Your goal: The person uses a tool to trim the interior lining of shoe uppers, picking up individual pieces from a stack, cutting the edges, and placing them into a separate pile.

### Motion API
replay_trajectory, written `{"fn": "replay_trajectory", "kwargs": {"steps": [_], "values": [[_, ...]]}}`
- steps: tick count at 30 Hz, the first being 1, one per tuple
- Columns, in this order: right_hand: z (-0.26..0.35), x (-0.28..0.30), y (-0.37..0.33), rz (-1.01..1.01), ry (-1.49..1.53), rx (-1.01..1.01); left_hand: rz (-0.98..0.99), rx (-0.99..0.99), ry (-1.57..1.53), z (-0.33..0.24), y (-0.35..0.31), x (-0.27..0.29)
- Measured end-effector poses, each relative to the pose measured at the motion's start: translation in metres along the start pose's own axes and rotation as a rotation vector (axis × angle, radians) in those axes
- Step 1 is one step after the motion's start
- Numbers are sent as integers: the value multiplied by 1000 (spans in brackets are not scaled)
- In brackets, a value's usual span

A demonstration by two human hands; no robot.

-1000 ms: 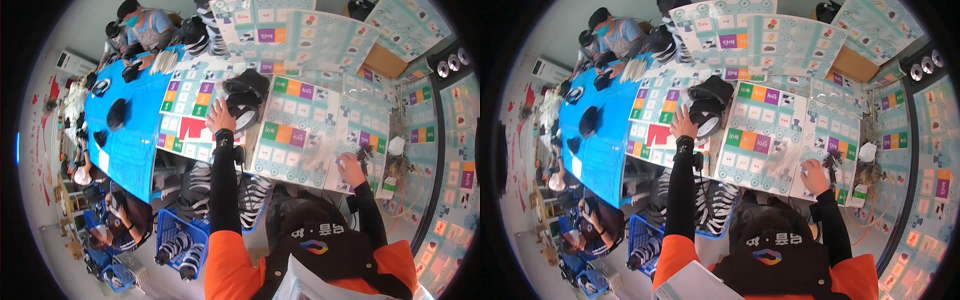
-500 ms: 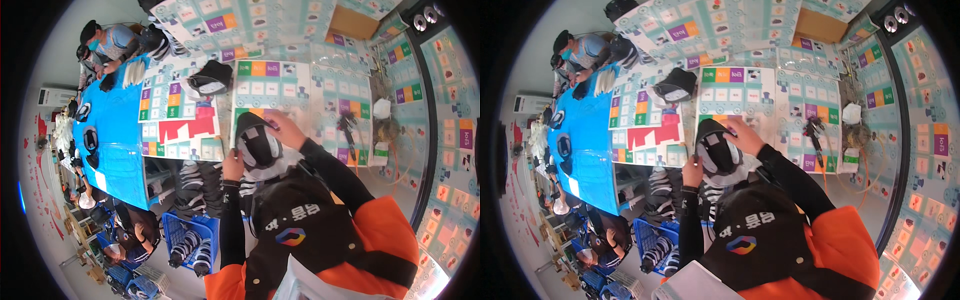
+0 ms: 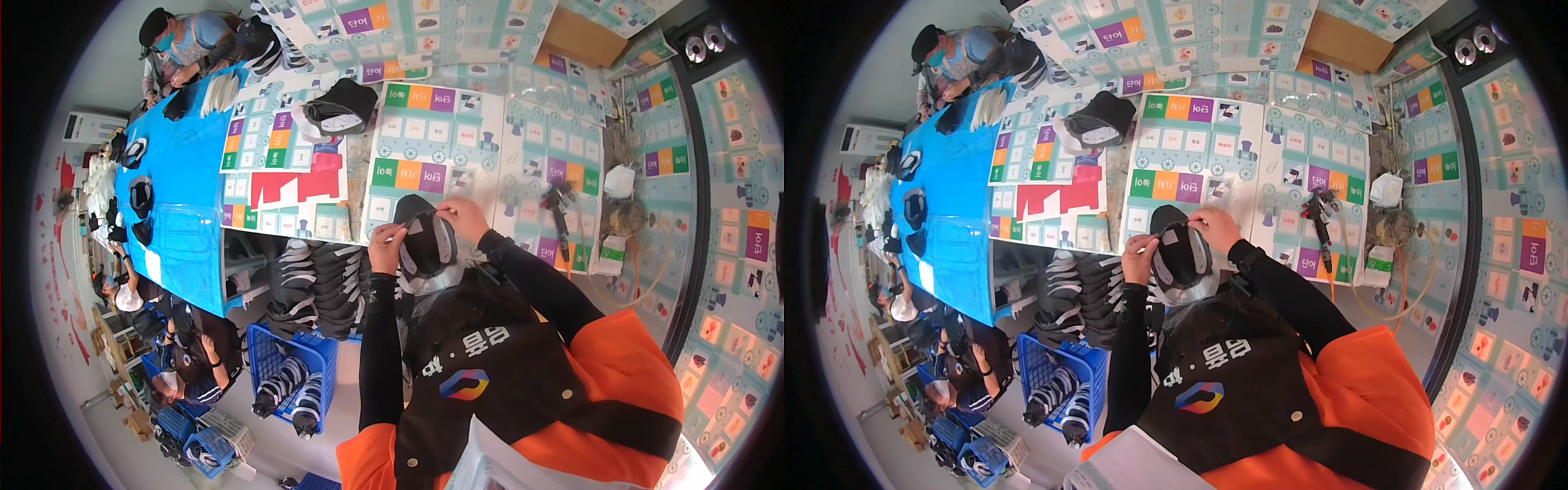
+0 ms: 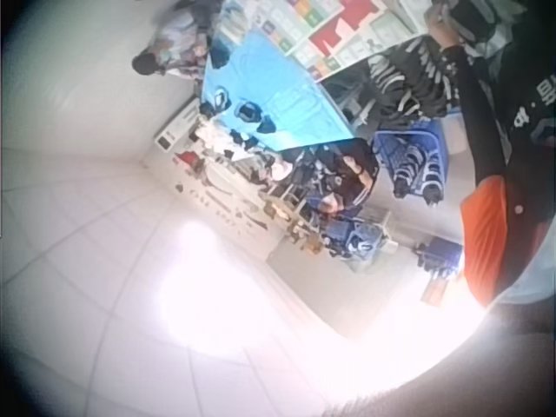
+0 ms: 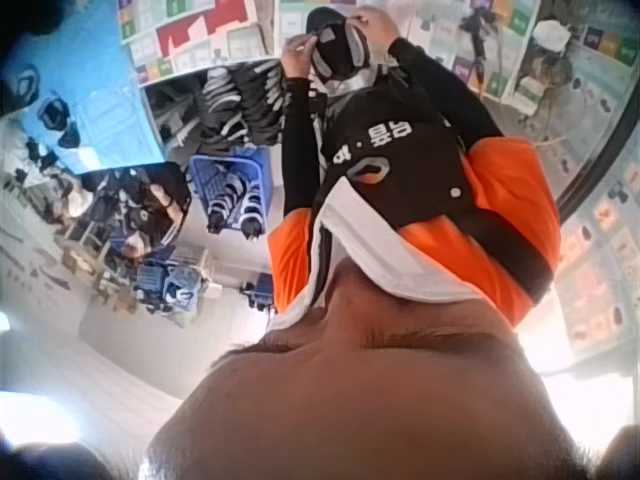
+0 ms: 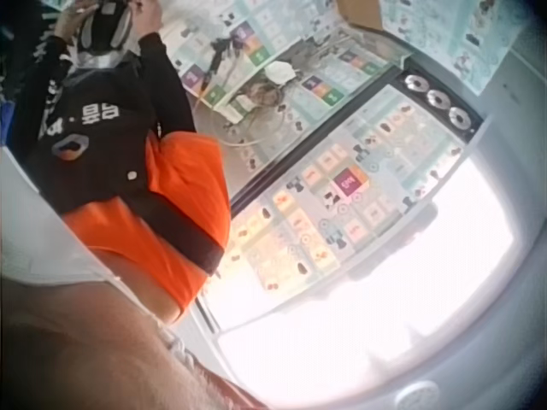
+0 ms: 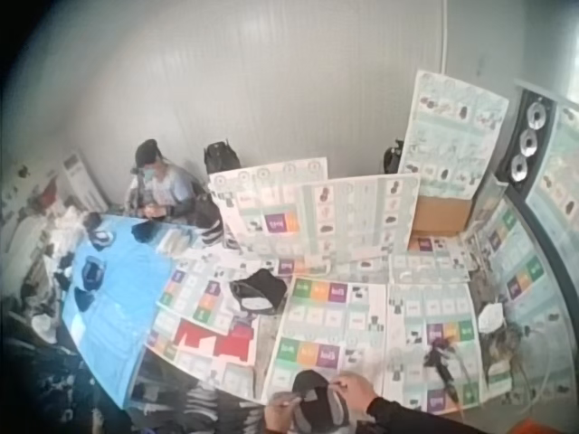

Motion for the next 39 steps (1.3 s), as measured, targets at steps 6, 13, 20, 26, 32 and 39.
{"fn": "replay_trajectory", "kwargs": {"steps": [6,13,20,26,32,39], "values": [[-12,-9,6,1,33,-38,-147,23,195,6,-2,-7],[-38,-7,23,404,449,-317,218,181,57,24,29,-19],[110,19,-5,202,-231,492,346,439,-243,-29,35,8],[49,77,11,-294,106,72,221,171,-303,-82,-12,71],[-36,52,-9,-153,487,-186,89,167,-100,-132,-11,37],[-166,196,-94,-513,-717,-421,97,-304,526,-215,60,-45]]}}
Point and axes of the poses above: each hand's wrist, its own y-axis towards the middle knuckle, its own x-axis out of the back of the hand, z = x × y, the point moved 4 cm from there along y, towards the middle knuckle, and after that the axes turned 1 degree about y, right-handed, at the moved point
